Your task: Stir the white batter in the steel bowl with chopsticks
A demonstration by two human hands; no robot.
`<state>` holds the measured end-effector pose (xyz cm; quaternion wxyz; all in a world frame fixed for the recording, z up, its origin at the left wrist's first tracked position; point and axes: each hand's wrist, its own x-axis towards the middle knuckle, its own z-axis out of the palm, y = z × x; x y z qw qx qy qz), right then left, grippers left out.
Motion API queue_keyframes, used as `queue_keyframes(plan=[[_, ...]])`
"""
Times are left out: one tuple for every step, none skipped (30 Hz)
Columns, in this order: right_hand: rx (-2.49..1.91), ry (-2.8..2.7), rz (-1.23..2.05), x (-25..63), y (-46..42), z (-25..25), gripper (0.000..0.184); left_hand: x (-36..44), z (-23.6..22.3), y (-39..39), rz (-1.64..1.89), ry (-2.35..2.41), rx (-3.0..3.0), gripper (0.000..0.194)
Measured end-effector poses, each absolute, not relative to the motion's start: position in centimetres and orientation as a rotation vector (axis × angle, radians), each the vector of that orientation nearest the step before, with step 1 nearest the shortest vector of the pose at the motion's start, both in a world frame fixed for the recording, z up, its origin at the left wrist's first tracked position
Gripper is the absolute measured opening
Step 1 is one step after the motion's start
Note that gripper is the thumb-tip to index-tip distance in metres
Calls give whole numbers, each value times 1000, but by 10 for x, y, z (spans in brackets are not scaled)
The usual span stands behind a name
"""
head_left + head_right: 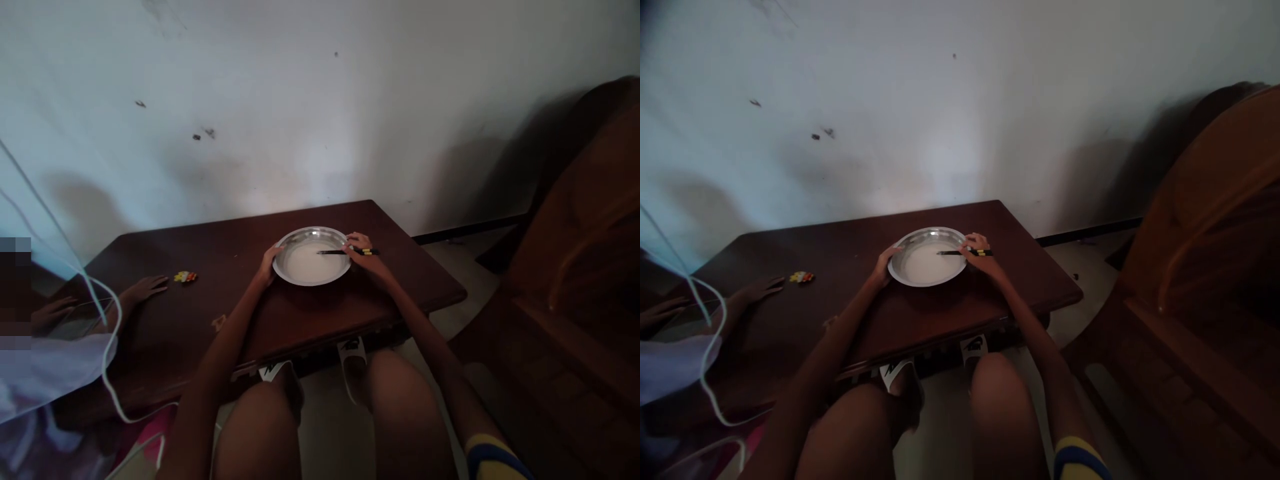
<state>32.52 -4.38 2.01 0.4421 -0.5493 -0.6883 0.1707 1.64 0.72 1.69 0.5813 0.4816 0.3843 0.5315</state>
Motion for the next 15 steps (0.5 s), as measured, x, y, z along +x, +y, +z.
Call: queue_keyframes(plan=[[-1362,-1669,403,329,-44,21,20,16,17,7,1243,902,1126,51],[-1350,-1642,398,332,-44,23,23,16,17,7,1244,905,1130,50],[-1333,-1626,407,336,-45,26,26,16,18,6,1245,905,1133,50],[-1312,-1623,429,339,-46,28,28,16,18,6,1247,905,1136,48],[-1291,-1633,465,341,-47,31,30,17,18,6,1247,904,1136,47],[-1273,-1657,510,343,-49,33,31,17,18,6,1247,902,1132,46],[-1257,-1694,560,343,-50,35,31,17,18,6,1249,897,1124,45],[-1242,-1738,604,342,-52,36,29,18,18,5,1254,891,1116,44],[-1230,-1781,635,340,-53,36,27,18,18,5,1262,886,1110,43],[-1222,-1820,650,337,-53,36,24,19,18,5,1268,884,1105,42],[-1219,-1848,649,334,-54,35,22,19,19,4,1272,884,1100,41],[-1220,-1863,636,330,-54,33,20,19,19,4,1273,887,1098,41],[-1225,-1869,617,327,-54,31,18,19,19,4,1272,891,1097,41],[-1237,-1866,593,324,-53,28,18,19,19,5,1270,894,1097,42],[-1255,-1853,566,321,-52,26,18,19,19,6,1267,894,1099,44]])
